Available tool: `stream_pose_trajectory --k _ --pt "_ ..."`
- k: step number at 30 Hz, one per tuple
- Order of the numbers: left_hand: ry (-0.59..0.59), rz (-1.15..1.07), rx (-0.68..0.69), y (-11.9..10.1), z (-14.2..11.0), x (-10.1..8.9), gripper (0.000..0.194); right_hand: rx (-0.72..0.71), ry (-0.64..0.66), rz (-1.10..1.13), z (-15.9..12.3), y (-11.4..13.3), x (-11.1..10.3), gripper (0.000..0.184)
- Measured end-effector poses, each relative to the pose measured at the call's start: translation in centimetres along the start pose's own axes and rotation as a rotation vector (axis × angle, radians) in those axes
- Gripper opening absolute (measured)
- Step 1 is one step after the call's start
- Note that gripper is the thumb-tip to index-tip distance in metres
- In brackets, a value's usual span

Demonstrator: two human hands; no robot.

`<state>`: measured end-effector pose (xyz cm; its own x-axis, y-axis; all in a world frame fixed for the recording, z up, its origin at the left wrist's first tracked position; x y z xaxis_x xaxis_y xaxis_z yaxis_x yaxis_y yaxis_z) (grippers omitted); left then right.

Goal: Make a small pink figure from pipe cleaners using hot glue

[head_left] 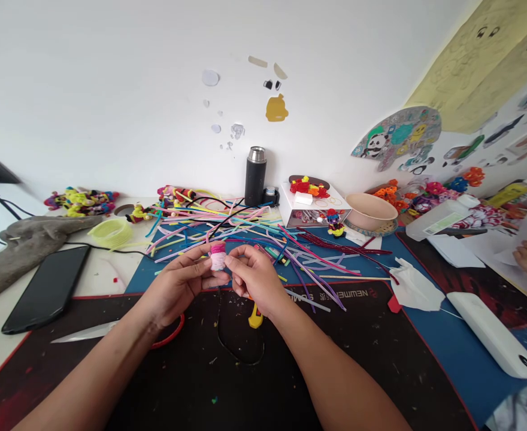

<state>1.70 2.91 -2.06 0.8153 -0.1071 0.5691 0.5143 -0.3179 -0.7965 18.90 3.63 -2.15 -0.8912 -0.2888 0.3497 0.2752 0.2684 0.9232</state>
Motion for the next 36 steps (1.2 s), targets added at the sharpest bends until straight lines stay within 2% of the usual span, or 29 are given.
stream_pose_trajectory --k 17,25,31,36 --pt "-0.056 0.065 0.013 -0.38 -0.22 0.34 0.041 0.004 0.012 -0.033 -0.02 0.13 0.02 0.04" --pt "-0.036 0.143 0.05 -0.75 -0.48 0.68 0.047 0.02 0.025 -0.012 -0.03 -0.13 0.23 0.039" --pt "-0.043 0.202 0.087 -0.63 -0.54 0.67 0.042 0.031 0.028 0.066 -0.13 -0.16 0.49 0.036" --pt "-0.049 0.211 0.084 -0.37 -0.48 0.76 0.043 0.019 -0.002 0.025 0.01 -0.03 0.44 0.036"
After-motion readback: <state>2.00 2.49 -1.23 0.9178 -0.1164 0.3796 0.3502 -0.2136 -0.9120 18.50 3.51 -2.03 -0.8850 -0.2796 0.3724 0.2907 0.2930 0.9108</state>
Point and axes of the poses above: each hand's wrist, its own z-axis towards the middle knuckle, its own x-axis out of the palm, y = z × x, the point moved 2 cm from there along z, towards the middle knuckle, and after that the axes turned 3 degrees about y, right-handed, at the moved point
